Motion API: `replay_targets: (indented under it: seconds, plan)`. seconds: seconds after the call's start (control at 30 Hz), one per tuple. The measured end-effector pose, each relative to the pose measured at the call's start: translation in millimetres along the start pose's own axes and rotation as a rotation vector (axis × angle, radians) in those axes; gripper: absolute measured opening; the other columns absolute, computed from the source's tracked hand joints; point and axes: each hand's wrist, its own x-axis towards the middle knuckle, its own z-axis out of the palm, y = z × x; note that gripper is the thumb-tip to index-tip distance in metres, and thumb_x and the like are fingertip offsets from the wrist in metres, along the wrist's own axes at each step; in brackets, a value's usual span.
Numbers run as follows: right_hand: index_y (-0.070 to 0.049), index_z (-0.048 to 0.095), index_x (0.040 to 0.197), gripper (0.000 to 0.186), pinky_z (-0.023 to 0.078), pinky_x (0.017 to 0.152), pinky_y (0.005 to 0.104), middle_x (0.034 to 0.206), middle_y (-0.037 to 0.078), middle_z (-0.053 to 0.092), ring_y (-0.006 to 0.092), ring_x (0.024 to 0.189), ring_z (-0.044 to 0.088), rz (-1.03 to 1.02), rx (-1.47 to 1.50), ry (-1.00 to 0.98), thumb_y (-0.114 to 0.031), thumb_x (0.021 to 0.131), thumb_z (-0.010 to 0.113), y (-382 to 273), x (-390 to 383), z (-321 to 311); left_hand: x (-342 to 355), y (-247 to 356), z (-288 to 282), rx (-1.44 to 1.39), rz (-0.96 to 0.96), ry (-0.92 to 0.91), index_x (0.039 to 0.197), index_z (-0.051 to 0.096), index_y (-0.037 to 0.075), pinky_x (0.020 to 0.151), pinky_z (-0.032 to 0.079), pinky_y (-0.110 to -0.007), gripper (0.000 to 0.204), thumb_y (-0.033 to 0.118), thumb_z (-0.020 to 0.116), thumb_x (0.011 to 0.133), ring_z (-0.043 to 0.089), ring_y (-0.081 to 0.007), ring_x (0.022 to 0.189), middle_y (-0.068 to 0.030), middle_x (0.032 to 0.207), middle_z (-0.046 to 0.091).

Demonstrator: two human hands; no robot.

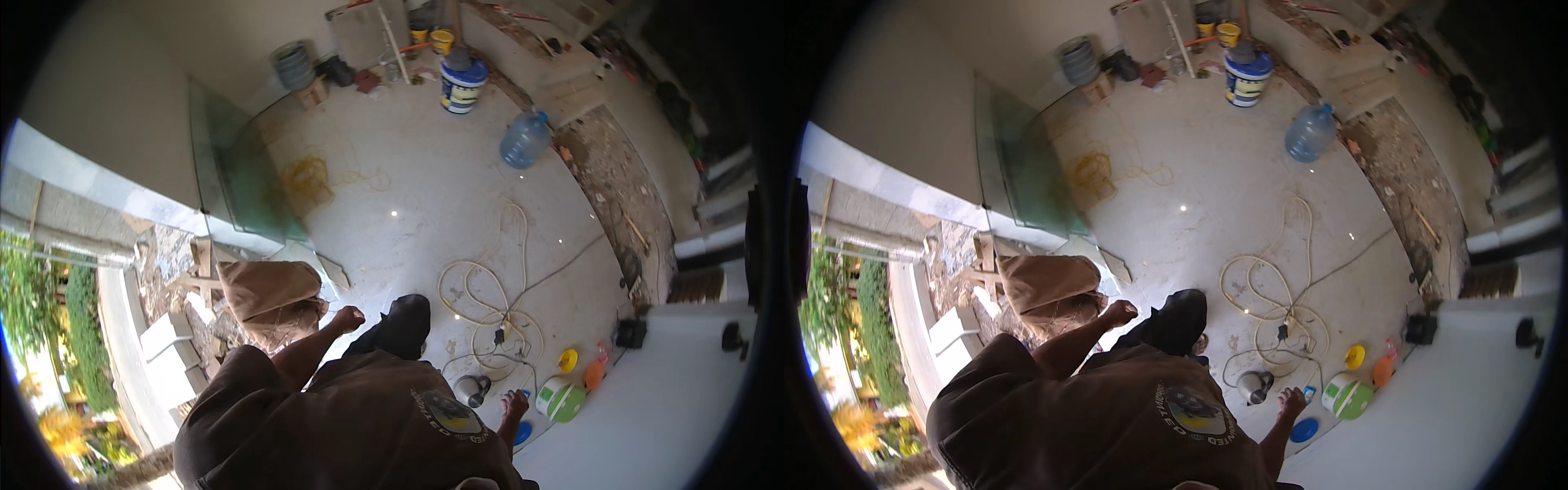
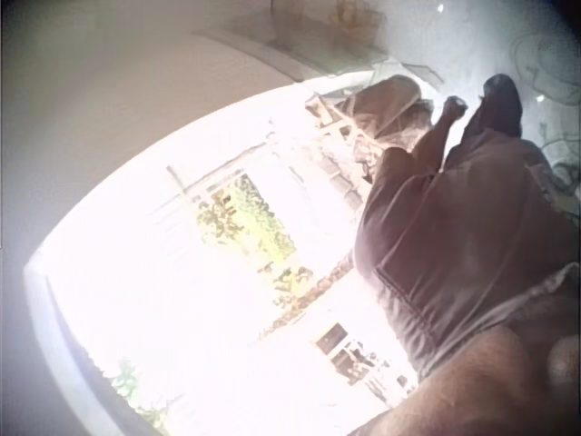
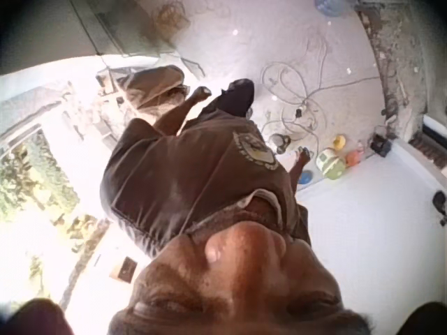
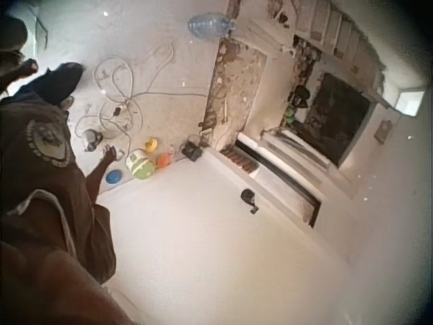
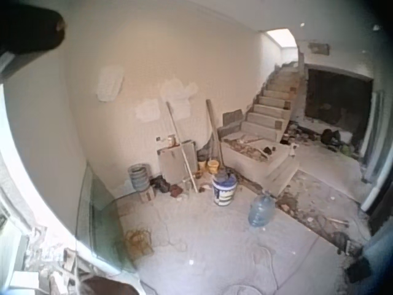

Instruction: The person applies mortar to the back of white rectangular tiles using a trowel and places them along a curb. They use a rubber mallet to tap the tiles into position and a tape measure to check dimensions. The person also retrieves a hand saw from a nearby room.

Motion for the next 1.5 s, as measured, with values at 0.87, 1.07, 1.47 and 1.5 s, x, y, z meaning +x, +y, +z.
replay_targets:
  seconds: [0.87, 1.07, 1.47, 1.5]
  plan:
    - [-0.009, 0.066, 0.068, 0.02, 0.053, 0.057, 0.04, 0.068, 0.01, 0.066, 0.0302, 0.059, 0.064, -0.621, -0.52, -0.465, -0.027, 0.077, 0.069, -281.1, 326.5, 474.0, 490.0, 406.7, -215.8, -0.11, -0.009, 0.262, 0.099, 0.073, 0.001, 0.076, 0.055, -0.035, 0.027, 0.023, 0.07, 0.082, 0.07, -0.0218, 0.083, -0.0136, 0.089, 0.074]
    - [-0.006, 0.077, 0.093, 0.03, 0.059, 0.069, 0.0335, 0.083, 0.012, 0.075, 0.0232, 0.073, 0.072, -0.684, -0.798, -0.284, -0.028, 0.072, 0.079, -415.6, 448.6, 540.9, 578.0, 527.9, -207.9, -0.369, -0.093, 0.187, 0.099, 0.072, -0.001, 0.071, 0.054, -0.032, 0.026, 0.02, 0.069, 0.083, 0.068, -0.0177, 0.076, -0.0105, 0.084, 0.072]
    - [0.006, 0.07, 0.094, 0.016, 0.059, 0.055, 0.0331, 0.076, 0.015, 0.071, 0.0212, 0.064, 0.07, -0.415, -0.484, -0.57, -0.003, 0.082, 0.075, -863.2, 528.8, 870.7, 707.8, 580.4, -253.4, -0.651, -0.364, 0.208, 0.094, 0.072, 0.003, 0.056, 0.049, -0.032, 0.021, 0.018, 0.061, 0.085, 0.064, -0.0162, 0.068, -0.0059, 0.079, 0.069]
    - [0.005, 0.07, 0.091, 0.014, 0.058, 0.054, 0.0331, 0.074, 0.015, 0.07, 0.0213, 0.063, 0.07, -0.382, -0.555, -0.555, -0.005, 0.083, 0.074, -882.4, 530.5, 893.1, 711.5, 586.4, -257.3, -0.504, -0.281, 0.196, 0.092, 0.071, 0.005, 0.056, 0.049, -0.031, 0.018, 0.017, 0.061, 0.085, 0.064, -0.0162, 0.068, -0.0055, 0.078, 0.068]
